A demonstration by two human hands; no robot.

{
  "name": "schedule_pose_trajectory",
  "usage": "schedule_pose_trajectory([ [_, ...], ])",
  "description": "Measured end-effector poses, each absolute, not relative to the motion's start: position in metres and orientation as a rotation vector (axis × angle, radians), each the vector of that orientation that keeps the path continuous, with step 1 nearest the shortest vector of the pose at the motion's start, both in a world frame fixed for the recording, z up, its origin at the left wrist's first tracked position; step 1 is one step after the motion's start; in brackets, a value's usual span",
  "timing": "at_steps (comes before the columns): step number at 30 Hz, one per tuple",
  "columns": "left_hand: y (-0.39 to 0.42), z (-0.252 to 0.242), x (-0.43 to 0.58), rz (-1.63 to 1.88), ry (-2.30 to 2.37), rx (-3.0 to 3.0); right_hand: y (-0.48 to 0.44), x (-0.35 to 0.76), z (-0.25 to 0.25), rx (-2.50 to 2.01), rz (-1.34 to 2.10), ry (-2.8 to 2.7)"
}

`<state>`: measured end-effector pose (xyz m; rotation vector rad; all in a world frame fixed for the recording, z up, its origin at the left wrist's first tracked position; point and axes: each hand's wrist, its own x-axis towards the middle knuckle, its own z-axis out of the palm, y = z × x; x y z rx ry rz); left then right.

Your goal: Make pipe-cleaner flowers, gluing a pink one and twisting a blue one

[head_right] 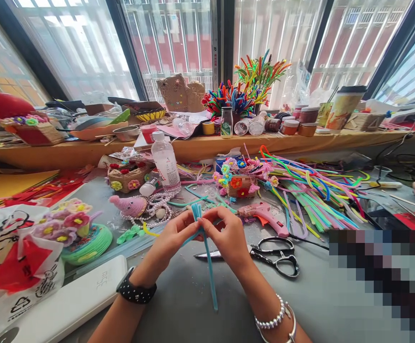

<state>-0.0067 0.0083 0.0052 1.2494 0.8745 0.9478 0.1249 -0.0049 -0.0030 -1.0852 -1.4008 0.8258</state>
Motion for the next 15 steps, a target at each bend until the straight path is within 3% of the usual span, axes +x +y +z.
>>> schedule_pose_trajectory([
  [15, 0.0105, 0.004, -0.009, 0.991, 0.879, 1.24, -0.0034, 0.128, -0.0058, -1.143, 0.902, -1.284],
])
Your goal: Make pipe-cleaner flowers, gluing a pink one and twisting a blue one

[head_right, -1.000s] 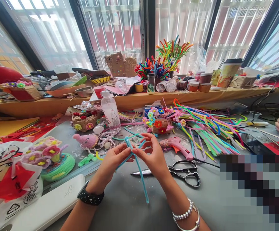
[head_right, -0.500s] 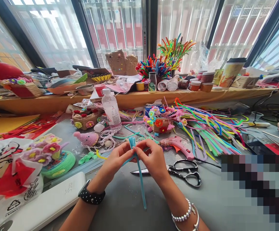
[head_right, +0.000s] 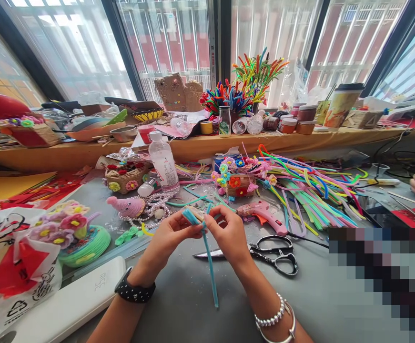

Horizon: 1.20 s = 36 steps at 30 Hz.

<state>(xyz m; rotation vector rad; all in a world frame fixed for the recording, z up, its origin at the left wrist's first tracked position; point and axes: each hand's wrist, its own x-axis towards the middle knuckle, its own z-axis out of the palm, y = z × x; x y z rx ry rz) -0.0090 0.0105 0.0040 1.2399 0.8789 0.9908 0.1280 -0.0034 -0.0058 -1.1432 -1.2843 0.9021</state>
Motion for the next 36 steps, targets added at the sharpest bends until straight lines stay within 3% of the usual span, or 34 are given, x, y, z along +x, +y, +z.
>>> schedule_pose_trajectory([
  [8, 0.007, 0.005, -0.006, 1.169, 0.867, 1.296, 0.0, 0.124, -0.01, -0.902, 1.355, -0.905],
  [19, 0.009, 0.007, -0.009, 1.32, 0.943, 1.179, -0.002, 0.128, -0.005, -0.978, 1.239, -1.097],
  [28, 0.01, 0.009, -0.013, 1.231, 0.96, 1.154, 0.0, 0.13, -0.012, -0.91, 1.666, -0.967],
  [36, 0.01, 0.012, -0.016, 1.066, 1.038, 1.307, 0.002, 0.14, -0.002, -1.082, 1.365, -1.313],
])
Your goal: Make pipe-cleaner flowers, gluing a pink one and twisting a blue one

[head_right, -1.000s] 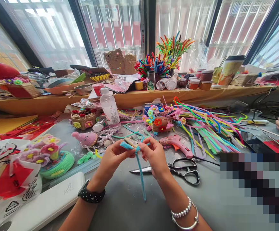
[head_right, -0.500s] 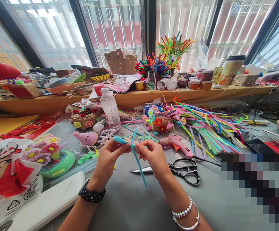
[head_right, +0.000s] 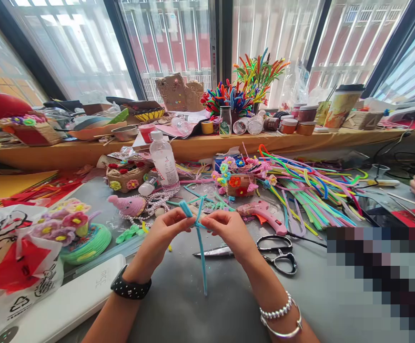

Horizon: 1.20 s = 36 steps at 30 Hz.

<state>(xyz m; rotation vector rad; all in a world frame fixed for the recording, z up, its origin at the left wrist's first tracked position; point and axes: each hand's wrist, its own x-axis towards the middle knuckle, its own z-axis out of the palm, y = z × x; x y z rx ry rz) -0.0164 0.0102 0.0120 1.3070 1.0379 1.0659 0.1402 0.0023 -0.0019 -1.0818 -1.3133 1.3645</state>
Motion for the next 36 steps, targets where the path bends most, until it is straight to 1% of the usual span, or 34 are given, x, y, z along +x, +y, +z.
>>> schedule_pose_trajectory([
  [5, 0.008, 0.015, -0.014, 1.008, 1.065, 1.36, 0.0, 0.136, -0.001, -1.062, 1.363, -1.452],
  [10, 0.009, 0.014, -0.012, 1.004, 1.087, 1.375, -0.001, 0.135, -0.002, -1.065, 1.359, -1.42],
  [17, 0.01, 0.011, -0.015, 1.05, 1.073, 1.396, 0.002, 0.137, -0.004, -1.045, 1.289, -1.242],
  [24, 0.008, 0.004, -0.004, 1.062, 1.02, 1.23, 0.002, 0.128, -0.012, -0.996, 1.22, -0.939],
  [28, 0.006, 0.0, 0.0, 1.082, 1.014, 1.25, 0.002, 0.124, -0.013, -0.953, 1.225, -0.848],
  [31, 0.008, 0.004, -0.005, 1.061, 1.05, 1.347, 0.001, 0.127, -0.011, -0.949, 1.287, -0.889],
  [36, 0.009, 0.011, -0.013, 1.115, 1.067, 1.386, -0.004, 0.128, -0.007, -0.921, 1.404, -1.147],
])
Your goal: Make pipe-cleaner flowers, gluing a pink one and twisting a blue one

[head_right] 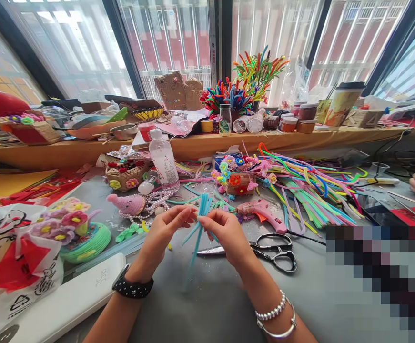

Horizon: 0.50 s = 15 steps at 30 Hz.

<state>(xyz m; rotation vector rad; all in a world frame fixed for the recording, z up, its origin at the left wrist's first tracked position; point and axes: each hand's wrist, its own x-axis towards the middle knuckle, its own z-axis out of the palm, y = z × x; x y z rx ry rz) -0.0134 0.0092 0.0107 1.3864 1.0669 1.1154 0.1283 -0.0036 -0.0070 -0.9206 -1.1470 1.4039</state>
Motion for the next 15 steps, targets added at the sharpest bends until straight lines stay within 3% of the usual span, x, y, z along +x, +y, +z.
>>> schedule_pose_trajectory([
  [7, 0.0076, 0.009, -0.0102, 1.213, 1.084, 1.389, -0.0065, 0.1217, -0.0063, -0.948, 1.404, -1.252],
  [15, 0.0095, 0.0075, -0.0111, 1.189, 1.01, 1.005, -0.0038, 0.1214, -0.0105, -0.896, 1.314, -0.965],
])
